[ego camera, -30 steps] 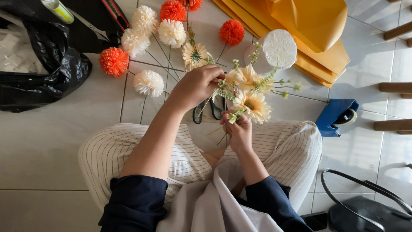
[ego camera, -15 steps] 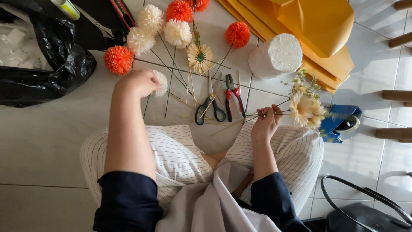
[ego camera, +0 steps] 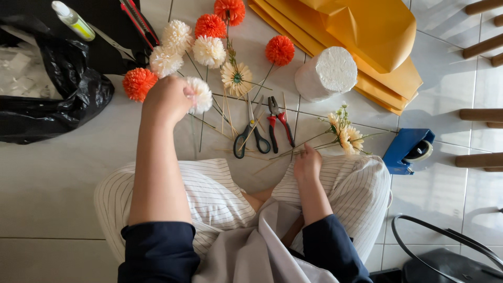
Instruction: The person prepares artificial flowers by trimming the stems with scissors, removing leaves by hand, and inserting the stems into a white foam block on the floor.
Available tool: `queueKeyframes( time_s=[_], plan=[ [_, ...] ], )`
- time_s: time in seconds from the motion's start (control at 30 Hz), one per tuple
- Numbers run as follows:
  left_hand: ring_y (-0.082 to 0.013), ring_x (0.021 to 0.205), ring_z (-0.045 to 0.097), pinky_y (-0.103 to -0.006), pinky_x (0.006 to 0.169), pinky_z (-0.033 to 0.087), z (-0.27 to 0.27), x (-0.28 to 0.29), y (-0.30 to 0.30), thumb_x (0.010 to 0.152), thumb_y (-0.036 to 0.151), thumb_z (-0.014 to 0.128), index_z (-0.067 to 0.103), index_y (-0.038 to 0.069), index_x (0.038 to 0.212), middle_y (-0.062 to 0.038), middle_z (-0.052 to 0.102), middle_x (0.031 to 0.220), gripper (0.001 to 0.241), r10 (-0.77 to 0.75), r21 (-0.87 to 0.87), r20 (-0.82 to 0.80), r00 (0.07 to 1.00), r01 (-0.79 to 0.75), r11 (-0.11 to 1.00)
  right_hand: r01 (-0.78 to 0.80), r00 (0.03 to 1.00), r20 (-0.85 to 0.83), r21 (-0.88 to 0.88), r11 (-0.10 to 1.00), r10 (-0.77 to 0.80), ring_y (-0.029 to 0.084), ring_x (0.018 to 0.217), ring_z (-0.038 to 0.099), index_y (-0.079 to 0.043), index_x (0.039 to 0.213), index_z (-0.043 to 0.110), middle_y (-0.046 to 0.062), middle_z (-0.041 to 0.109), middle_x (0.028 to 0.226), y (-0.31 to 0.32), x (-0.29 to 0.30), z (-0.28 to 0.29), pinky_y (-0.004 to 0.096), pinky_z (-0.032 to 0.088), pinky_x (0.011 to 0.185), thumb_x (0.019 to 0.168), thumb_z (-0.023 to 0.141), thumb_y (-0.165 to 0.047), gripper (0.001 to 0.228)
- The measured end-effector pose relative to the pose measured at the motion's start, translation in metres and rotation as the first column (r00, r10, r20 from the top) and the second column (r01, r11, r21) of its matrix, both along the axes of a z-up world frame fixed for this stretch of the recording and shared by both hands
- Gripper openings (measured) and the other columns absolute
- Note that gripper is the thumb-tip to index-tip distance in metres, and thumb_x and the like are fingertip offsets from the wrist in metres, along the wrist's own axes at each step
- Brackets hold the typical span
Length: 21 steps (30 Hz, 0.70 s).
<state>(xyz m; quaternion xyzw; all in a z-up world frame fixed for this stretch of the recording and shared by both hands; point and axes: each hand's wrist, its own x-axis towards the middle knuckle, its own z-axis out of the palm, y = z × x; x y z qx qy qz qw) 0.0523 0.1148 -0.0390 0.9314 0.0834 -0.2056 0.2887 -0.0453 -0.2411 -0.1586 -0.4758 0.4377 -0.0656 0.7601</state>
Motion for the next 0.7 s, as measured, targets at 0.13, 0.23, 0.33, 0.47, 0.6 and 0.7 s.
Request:
queueKeyframes(
  time_s=[0.13, 0.23, 0.33, 0.47, 0.6, 0.7],
  plan=[
    [-0.0284, 0.097, 0.061, -0.0403, 0.083, 0.049, 0.047, -0.015, 0.0, 0.078, 0.017, 0.065, 0.07, 0.011, 0.093, -0.008, 0.062, 0.097, 0.017, 0.043, -0.221, 0.254, 0.966, 0.015, 0.975, -0.218, 0.972, -0.161, -0.331, 0.918, 0.173, 0.042, 0.14, -0.003, 0.001, 0.146, -0.003, 0.03, -0.004, 0.148, 0.061, -0.02, 0.074, 0.054, 0.001, 0.114, 0.095, 0.049, -0.011, 0.074],
    [-0.0278, 0.095, 0.061, -0.0383, 0.081, 0.05, 0.041, -0.011, 0.0, 0.076, 0.015, 0.068, 0.07, 0.01, 0.091, -0.008, 0.061, 0.095, 0.016, 0.083, -0.315, 0.358, 0.93, 0.037, 0.948, -0.39, 0.917, -0.094, -0.412, 0.823, 0.388, 0.042, 0.14, -0.007, -0.006, 0.146, 0.017, 0.027, 0.004, 0.151, 0.095, -0.024, 0.103, 0.057, 0.003, 0.112, 0.097, 0.051, -0.016, 0.061],
    [-0.0278, 0.092, 0.061, -0.0383, 0.079, 0.05, 0.047, -0.013, -0.01, 0.076, 0.011, 0.068, 0.07, 0.008, 0.09, -0.01, 0.062, 0.092, 0.014, 0.07, -0.376, 0.407, 0.911, 0.097, 0.922, -0.468, 0.78, 0.18, -0.467, 0.75, 0.599, 0.01, 0.096, 0.048, -0.001, 0.139, 0.035, 0.013, 0.04, 0.135, 0.103, -0.024, 0.088, 0.021, 0.047, 0.08, 0.095, 0.052, -0.016, 0.05],
    [-0.0367, 0.094, 0.061, -0.0413, 0.081, 0.05, 0.068, -0.021, -0.047, 0.077, 0.005, 0.066, 0.067, -0.003, 0.091, -0.021, 0.063, 0.094, 0.016, 0.068, -0.496, 0.436, 0.898, 0.176, 0.851, -0.671, 0.562, 0.158, -0.487, 0.559, 0.812, 0.008, 0.067, 0.052, -0.008, 0.144, 0.027, 0.018, 0.046, 0.13, 0.107, -0.016, 0.066, 0.02, 0.049, 0.058, 0.088, 0.062, -0.01, 0.066],
    [-0.0341, 0.101, 0.061, -0.0386, 0.084, 0.051, 0.073, -0.024, -0.072, 0.081, 0.005, 0.062, 0.067, 0.001, 0.097, -0.019, 0.062, 0.107, 0.017, -0.03, -0.646, 0.385, 0.922, 0.293, 0.705, -0.688, 0.526, 0.174, -0.489, 0.536, 0.833, 0.013, 0.051, 0.054, -0.002, 0.12, 0.052, 0.015, 0.061, 0.087, 0.112, -0.011, 0.064, 0.022, 0.046, 0.047, 0.09, 0.054, -0.001, 0.03],
    [-0.0372, 0.107, 0.059, -0.0414, 0.088, 0.05, 0.078, -0.023, -0.068, 0.085, 0.001, 0.055, 0.064, -0.004, 0.104, -0.023, 0.06, 0.114, 0.021, -0.074, -0.705, 0.352, 0.933, 0.316, 0.635, -0.641, 0.552, 0.272, -0.466, 0.61, 0.788, 0.018, 0.053, 0.055, 0.005, 0.107, 0.059, 0.016, 0.058, 0.077, 0.099, -0.009, 0.06, 0.027, 0.049, 0.048, 0.091, 0.044, 0.007, 0.021]
  ],
)
